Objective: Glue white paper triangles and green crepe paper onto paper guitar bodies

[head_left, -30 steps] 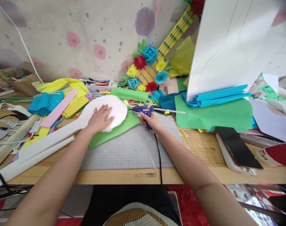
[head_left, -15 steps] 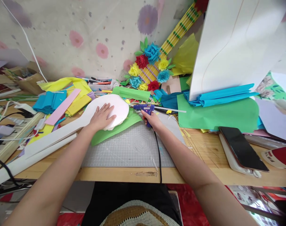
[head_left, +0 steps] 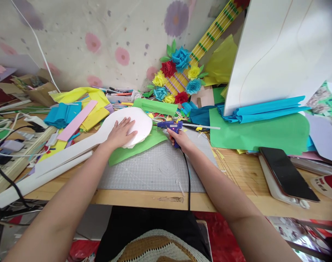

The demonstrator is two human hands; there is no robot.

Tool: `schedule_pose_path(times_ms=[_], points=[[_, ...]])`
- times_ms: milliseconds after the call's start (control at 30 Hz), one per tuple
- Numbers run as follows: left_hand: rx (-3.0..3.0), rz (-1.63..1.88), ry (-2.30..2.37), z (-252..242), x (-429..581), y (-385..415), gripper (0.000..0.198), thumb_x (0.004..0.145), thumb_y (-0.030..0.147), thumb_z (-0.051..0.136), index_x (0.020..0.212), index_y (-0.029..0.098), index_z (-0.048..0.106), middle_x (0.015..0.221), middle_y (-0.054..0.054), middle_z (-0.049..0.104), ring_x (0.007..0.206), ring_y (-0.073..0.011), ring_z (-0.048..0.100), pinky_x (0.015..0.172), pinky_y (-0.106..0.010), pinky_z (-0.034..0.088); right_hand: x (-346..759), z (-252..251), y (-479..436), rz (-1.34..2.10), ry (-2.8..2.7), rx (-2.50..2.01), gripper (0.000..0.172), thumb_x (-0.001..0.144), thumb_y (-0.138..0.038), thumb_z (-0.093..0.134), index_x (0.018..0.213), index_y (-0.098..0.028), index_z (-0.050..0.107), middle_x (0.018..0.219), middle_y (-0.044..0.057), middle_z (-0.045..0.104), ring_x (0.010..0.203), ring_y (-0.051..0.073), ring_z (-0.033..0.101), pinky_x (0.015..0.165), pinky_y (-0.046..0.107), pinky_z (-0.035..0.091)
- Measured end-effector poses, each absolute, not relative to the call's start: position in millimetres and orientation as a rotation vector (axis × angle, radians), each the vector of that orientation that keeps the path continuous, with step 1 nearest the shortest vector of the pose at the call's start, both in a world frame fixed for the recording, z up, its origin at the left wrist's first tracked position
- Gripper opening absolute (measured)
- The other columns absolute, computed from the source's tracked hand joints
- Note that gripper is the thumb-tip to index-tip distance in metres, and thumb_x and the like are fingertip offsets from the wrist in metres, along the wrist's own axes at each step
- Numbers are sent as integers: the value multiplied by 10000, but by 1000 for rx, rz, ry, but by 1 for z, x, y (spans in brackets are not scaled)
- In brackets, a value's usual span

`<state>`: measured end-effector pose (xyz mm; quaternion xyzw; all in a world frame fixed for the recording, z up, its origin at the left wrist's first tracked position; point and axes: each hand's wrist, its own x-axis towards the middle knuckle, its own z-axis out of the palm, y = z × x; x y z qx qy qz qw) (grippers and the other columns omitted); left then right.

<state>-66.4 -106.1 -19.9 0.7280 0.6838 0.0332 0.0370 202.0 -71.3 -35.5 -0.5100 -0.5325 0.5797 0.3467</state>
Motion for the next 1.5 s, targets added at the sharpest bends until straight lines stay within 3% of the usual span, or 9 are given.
schedule_pose_path(times_ms=[600, 900, 1500], points=[[2225, 122, 2081, -19, -67, -106, 636, 906, 526, 270, 1452, 202, 319, 1561, -57, 175, 1444, -220, 112, 1160, -470, 83, 209, -34, -81, 1494, -1505, -1343, 398, 794, -469, 613, 589, -202, 399, 473, -55, 428, 408, 62, 393, 406, 195, 319], [2211, 120, 2073, -20, -68, -105, 645, 902, 531, 267, 1452, 200, 318, 1564, -55, 167, 1446, -216, 98, 1160, -469, 63, 211, -31, -84, 1550, -1589, -1274, 451, 747, -538, 622, 550, -210, 385, 447, -50, 425, 410, 73, 387, 420, 210, 327], [2224, 99, 2103, -16, -64, -107, 612, 911, 497, 291, 1447, 205, 336, 1556, -50, 192, 1438, -228, 142, 1160, -462, 121, 210, -31, -88, 1574, -1774, -1314, 457, 694, -586, 663, 616, -196, 438, 466, -49, 464, 424, 73, 423, 434, 216, 355]])
